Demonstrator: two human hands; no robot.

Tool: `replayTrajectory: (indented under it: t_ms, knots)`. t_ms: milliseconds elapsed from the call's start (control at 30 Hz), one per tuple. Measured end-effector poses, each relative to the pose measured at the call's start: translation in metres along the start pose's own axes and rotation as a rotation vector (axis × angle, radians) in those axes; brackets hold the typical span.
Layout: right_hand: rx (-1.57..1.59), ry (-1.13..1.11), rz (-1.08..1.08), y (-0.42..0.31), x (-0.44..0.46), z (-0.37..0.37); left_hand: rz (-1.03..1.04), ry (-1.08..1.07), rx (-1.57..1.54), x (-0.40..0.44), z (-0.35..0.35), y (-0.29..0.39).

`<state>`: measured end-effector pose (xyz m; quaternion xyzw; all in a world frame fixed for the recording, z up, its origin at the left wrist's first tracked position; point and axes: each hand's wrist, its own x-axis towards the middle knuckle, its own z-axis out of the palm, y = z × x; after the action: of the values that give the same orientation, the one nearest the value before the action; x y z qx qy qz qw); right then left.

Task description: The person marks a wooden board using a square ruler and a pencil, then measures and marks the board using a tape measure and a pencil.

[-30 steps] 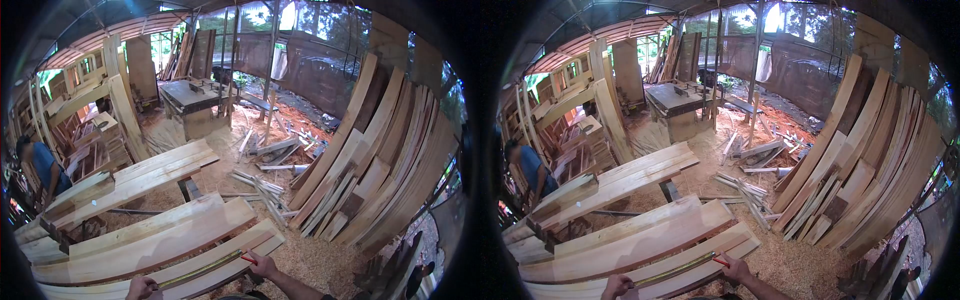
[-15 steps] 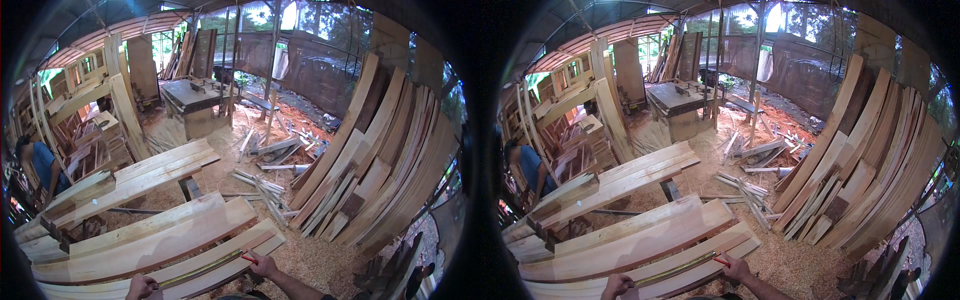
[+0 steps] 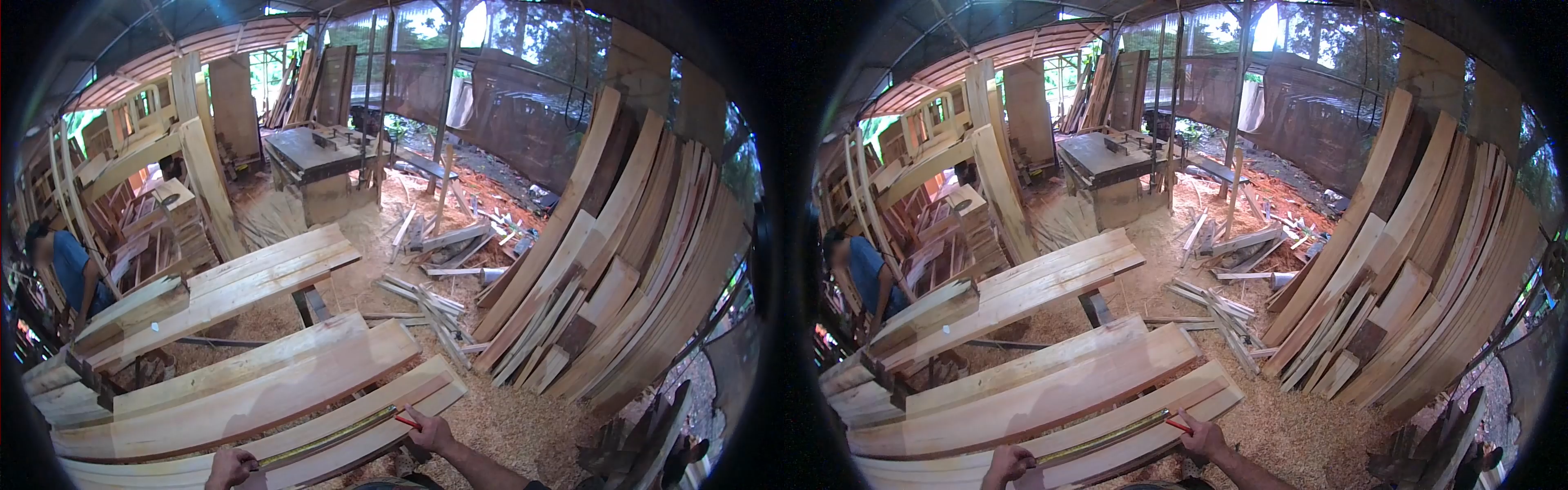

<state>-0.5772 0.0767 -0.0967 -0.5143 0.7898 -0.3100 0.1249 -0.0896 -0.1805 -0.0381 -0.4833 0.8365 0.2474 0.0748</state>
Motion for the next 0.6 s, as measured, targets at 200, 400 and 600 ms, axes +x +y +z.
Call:
replayTrajectory:
  t_ms: [200,400,600]
  knots:
    - [-0.001,-0.007,0.01,0.0001,0.0004,0.0001,0.014,-0.008,-0.03,0.0028,0.0024,-0.005]
    - [-0.015,-0.01,0.014,0.0029,-0.0002,0.0025,0.025,0.004,0.016,0.0028,0.0031,-0.0049]
    - [-0.008,-0.01,0.014,0.0022,-0.0003,0.002,0.02,0.016,-0.024,0.0006,0.0013,-0.0011]
